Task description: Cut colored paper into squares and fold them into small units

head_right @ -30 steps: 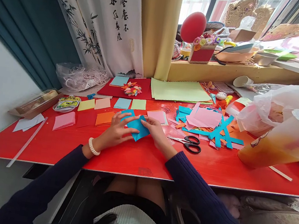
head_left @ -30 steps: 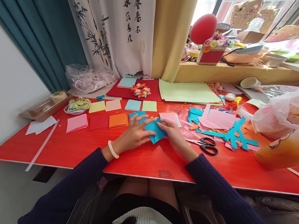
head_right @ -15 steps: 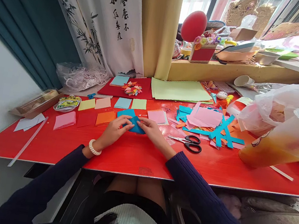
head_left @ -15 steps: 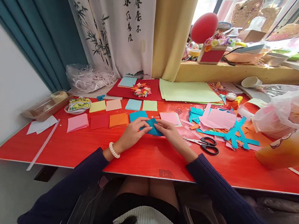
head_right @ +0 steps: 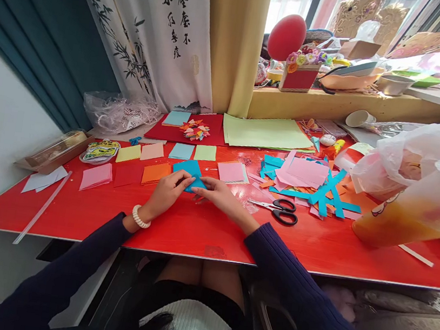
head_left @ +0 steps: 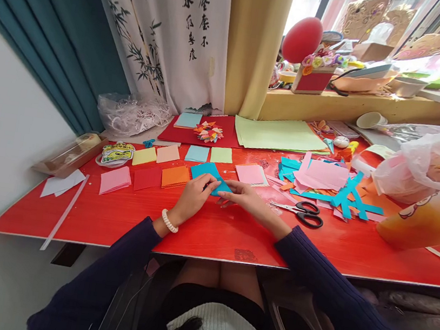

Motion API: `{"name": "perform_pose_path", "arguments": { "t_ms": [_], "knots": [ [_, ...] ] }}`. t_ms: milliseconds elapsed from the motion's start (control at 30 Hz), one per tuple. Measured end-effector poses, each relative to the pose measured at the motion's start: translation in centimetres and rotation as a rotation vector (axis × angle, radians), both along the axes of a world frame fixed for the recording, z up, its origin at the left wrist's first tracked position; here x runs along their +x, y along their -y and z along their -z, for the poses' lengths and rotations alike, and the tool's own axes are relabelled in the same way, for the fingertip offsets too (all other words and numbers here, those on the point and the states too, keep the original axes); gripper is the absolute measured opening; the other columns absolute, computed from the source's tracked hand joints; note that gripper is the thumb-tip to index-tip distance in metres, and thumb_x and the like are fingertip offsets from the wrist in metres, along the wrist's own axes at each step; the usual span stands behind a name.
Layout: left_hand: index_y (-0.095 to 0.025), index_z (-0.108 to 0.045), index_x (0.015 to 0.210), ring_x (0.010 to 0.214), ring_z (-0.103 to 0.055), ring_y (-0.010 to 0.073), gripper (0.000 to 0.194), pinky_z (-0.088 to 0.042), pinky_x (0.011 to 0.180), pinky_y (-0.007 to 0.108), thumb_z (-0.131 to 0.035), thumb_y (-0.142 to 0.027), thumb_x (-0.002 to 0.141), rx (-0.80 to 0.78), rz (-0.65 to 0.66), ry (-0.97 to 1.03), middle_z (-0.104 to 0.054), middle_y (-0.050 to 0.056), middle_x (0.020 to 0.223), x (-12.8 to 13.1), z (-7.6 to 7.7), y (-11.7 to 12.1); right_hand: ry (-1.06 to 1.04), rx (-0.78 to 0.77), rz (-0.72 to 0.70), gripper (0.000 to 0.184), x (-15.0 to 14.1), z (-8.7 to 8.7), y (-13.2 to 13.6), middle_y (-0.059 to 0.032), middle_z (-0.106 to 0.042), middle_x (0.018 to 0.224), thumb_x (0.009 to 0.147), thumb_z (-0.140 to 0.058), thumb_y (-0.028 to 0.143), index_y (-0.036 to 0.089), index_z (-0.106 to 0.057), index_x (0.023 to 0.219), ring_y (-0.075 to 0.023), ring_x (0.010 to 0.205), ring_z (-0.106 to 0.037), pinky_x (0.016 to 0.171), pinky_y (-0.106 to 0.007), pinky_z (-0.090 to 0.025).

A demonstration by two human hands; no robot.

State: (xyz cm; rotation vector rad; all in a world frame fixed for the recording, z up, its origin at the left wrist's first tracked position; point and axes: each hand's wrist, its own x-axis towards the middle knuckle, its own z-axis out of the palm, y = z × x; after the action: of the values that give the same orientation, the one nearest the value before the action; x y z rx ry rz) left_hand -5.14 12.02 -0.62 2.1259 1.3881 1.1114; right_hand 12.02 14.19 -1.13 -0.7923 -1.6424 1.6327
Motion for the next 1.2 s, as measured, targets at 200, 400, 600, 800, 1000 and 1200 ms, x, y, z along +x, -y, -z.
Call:
{"name": "perform_pose_path", "arguments": {
  "t_ms": [200, 400, 600, 800, 1000, 1200],
  "knots": [
    [-0.019, -0.052, 0.094, 0.066, -0.050, 0.0107, 0.023, -0.039, 0.062, 0.022, -0.049, -0.040, 0.086, -0.054, -0.009, 0.073, -0.052, -0.002, 0.072, 0.01, 0.41, -0.18, -0.005, 0.011, 0.011, 0.031, 0.00, 0.56, -0.44, -0.0053, -0.063, 0.089, 0.075, -0.063, 0.033, 0.014, -0.062, 0.099, -0.0145, 0.074, -0.063, 0.066, -0.028, -0.053],
    [-0.019, -0.056, 0.093, 0.061, -0.051, 0.0107, 0.026, -0.041, 0.059, 0.022, -0.052, -0.043, 0.083, -0.109, -0.005, 0.125, -0.055, -0.002, 0.069, -0.12, 0.65, -0.46, -0.021, 0.014, 0.028, 0.027, 0.02, 0.70, -0.55, -0.0048, -0.062, 0.089, 0.075, -0.064, 0.033, 0.015, -0.062, 0.095, -0.0133, 0.070, -0.063, 0.065, -0.027, -0.053],
    [-0.019, -0.059, 0.084, 0.060, -0.051, 0.0105, 0.027, -0.041, 0.057, 0.022, -0.052, -0.045, 0.082, -0.127, -0.006, 0.141, -0.056, -0.002, 0.067, -0.01, 0.20, -0.12, -0.021, 0.015, 0.017, 0.026, 0.03, 0.77, -0.48, -0.0052, -0.063, 0.089, 0.076, -0.062, 0.034, 0.015, -0.063, 0.094, -0.0135, 0.071, -0.063, 0.066, -0.028, -0.053],
    [-0.019, -0.059, 0.082, 0.058, -0.049, 0.0103, 0.029, -0.039, 0.055, 0.022, -0.052, -0.046, 0.082, -0.141, -0.010, 0.143, -0.056, -0.001, 0.067, 0.04, 0.10, -0.03, -0.024, 0.010, 0.020, 0.027, 0.08, 0.68, -0.45, -0.0051, -0.063, 0.088, 0.075, -0.063, 0.035, 0.015, -0.064, 0.093, -0.0134, 0.071, -0.062, 0.067, -0.029, -0.053],
    [-0.018, -0.058, 0.082, 0.058, -0.048, 0.0104, 0.029, -0.038, 0.054, 0.022, -0.051, -0.047, 0.083, -0.152, -0.012, 0.144, -0.054, -0.002, 0.065, 0.04, 0.02, 0.03, -0.021, 0.005, 0.014, 0.028, 0.15, 0.58, -0.33, -0.0042, -0.064, 0.086, 0.074, -0.064, 0.036, 0.015, -0.064, 0.092, -0.0137, 0.070, -0.063, 0.068, -0.030, -0.053],
    [-0.018, -0.058, 0.080, 0.055, -0.046, 0.0099, 0.031, -0.037, 0.052, 0.022, -0.050, -0.048, 0.083, -0.161, -0.020, 0.142, -0.052, -0.002, 0.062, 0.06, -0.06, 0.04, -0.011, 0.004, 0.019, 0.027, 0.07, 0.65, -0.40, -0.0036, -0.064, 0.081, 0.072, -0.066, 0.036, 0.015, -0.065, 0.089, -0.0139, 0.069, -0.062, 0.066, -0.029, -0.052]
  ]
}}
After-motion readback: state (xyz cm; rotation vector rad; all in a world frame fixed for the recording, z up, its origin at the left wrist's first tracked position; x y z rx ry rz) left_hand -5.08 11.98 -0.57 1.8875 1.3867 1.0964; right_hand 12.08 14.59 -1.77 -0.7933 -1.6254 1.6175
